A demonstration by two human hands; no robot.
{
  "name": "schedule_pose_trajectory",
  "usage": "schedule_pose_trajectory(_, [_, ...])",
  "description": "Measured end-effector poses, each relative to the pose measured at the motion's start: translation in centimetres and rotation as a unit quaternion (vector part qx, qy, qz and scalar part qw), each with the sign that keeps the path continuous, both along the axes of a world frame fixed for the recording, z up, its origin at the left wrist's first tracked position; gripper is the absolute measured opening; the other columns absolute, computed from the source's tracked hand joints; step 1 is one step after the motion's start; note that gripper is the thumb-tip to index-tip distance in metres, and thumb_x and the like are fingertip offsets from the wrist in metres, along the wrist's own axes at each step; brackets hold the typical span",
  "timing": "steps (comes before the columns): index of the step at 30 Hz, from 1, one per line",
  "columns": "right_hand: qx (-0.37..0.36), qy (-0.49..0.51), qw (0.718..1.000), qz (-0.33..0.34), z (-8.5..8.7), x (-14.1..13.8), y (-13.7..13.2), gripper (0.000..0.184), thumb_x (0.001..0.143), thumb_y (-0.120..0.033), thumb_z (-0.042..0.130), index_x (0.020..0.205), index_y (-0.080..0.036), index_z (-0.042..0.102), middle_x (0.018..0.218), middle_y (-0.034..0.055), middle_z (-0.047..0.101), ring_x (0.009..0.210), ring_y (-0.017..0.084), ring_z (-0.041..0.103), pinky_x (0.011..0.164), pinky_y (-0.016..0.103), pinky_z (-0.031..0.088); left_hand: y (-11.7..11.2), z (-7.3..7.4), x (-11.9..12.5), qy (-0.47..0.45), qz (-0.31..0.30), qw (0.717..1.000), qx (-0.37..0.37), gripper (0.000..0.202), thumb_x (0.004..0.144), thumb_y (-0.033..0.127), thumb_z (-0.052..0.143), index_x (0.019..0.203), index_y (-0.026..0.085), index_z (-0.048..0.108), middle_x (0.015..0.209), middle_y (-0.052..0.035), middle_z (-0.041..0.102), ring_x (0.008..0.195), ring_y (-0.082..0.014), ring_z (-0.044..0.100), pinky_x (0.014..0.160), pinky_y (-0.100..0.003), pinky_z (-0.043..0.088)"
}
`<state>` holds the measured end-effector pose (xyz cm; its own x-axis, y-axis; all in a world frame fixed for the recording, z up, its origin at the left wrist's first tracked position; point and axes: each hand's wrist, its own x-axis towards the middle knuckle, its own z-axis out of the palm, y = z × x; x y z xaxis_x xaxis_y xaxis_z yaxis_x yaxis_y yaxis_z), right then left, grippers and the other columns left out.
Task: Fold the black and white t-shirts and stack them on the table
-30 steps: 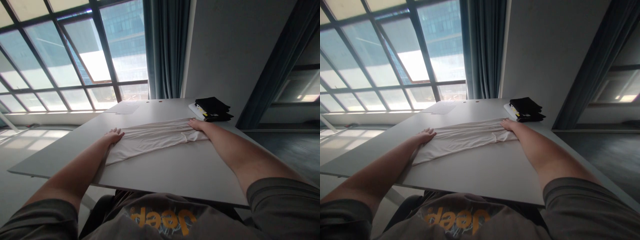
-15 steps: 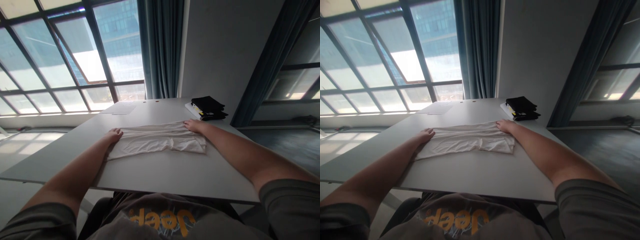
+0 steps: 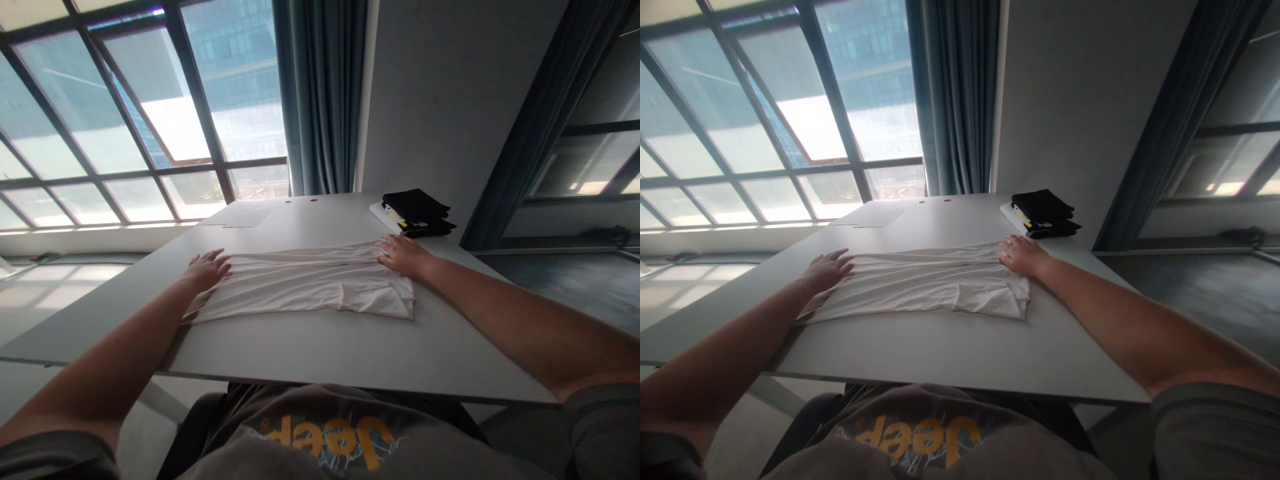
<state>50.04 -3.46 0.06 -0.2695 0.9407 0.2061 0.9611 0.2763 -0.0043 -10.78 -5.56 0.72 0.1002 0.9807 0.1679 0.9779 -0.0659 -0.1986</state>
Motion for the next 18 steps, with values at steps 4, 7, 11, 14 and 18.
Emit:
schedule_pose_trajectory(4, [-0.071,0.029,0.978,0.194,1.5,-1.4,-7.9,0.043,0.099,-0.054,0.055,0.122,-0.023,0.072,0.120,0.0141,0.071,0.106,0.029,0.067,0.097,0.039,0.052,-5.2,-1.0,-0.2,-0.018,-0.073,0.997,-0.025,0.062,0.111,0.051,0.031,0.164,0.025,0.052,0.169,-0.0075,0.042,0.153,-0.0300,0.041,0.126,-0.045,0.031])
schedule_pose_trajectory(7, [-0.130,0.013,0.959,0.253,1.2,-1.8,-12.6,0.032,0.093,-0.049,0.063,0.116,-0.029,0.072,0.117,0.0098,0.073,0.098,0.027,0.069,0.088,0.037,0.052,-9.0,-2.8,-1.6,-0.024,-0.113,0.993,-0.030,0.066,0.109,0.056,0.031,0.165,0.027,0.051,0.172,-0.0049,0.037,0.158,-0.0300,0.033,0.128,-0.044,0.027])
schedule_pose_trajectory(11, [-0.114,-0.014,0.974,0.197,0.9,-1.4,-14.6,0.016,0.084,-0.025,0.058,0.096,-0.028,0.069,0.105,0.0086,0.074,0.093,0.025,0.068,0.085,0.035,0.050,-11.2,-3.9,-3.2,-0.060,-0.077,0.992,-0.086,0.072,0.109,0.059,0.026,0.172,0.027,0.041,0.174,-0.0055,0.032,0.161,-0.0304,0.027,0.128,-0.046,0.027])
schedule_pose_trajectory(14, [-0.174,-0.027,0.960,0.216,2.0,-0.7,-14.9,0.008,0.075,-0.020,0.060,0.078,-0.026,0.063,0.092,0.0061,0.072,0.086,0.024,0.068,0.080,0.033,0.050,-11.8,-3.5,-3.5,-0.067,-0.091,0.989,-0.100,0.074,0.108,0.062,0.026,0.172,0.028,0.040,0.174,-0.0053,0.031,0.162,-0.0303,0.024,0.128,-0.047,0.025])
schedule_pose_trajectory(18, [-0.276,-0.001,0.938,0.211,3.7,1.3,-15.8,0.010,0.080,-0.028,0.064,0.085,-0.033,0.072,0.093,0.0037,0.074,0.083,0.022,0.070,0.073,0.033,0.053,-12.7,-2.7,-4.0,-0.067,-0.107,0.984,-0.123,0.080,0.104,0.070,0.029,0.172,0.030,0.042,0.175,-0.0037,0.029,0.162,-0.0328,0.023,0.128,-0.047,0.027])
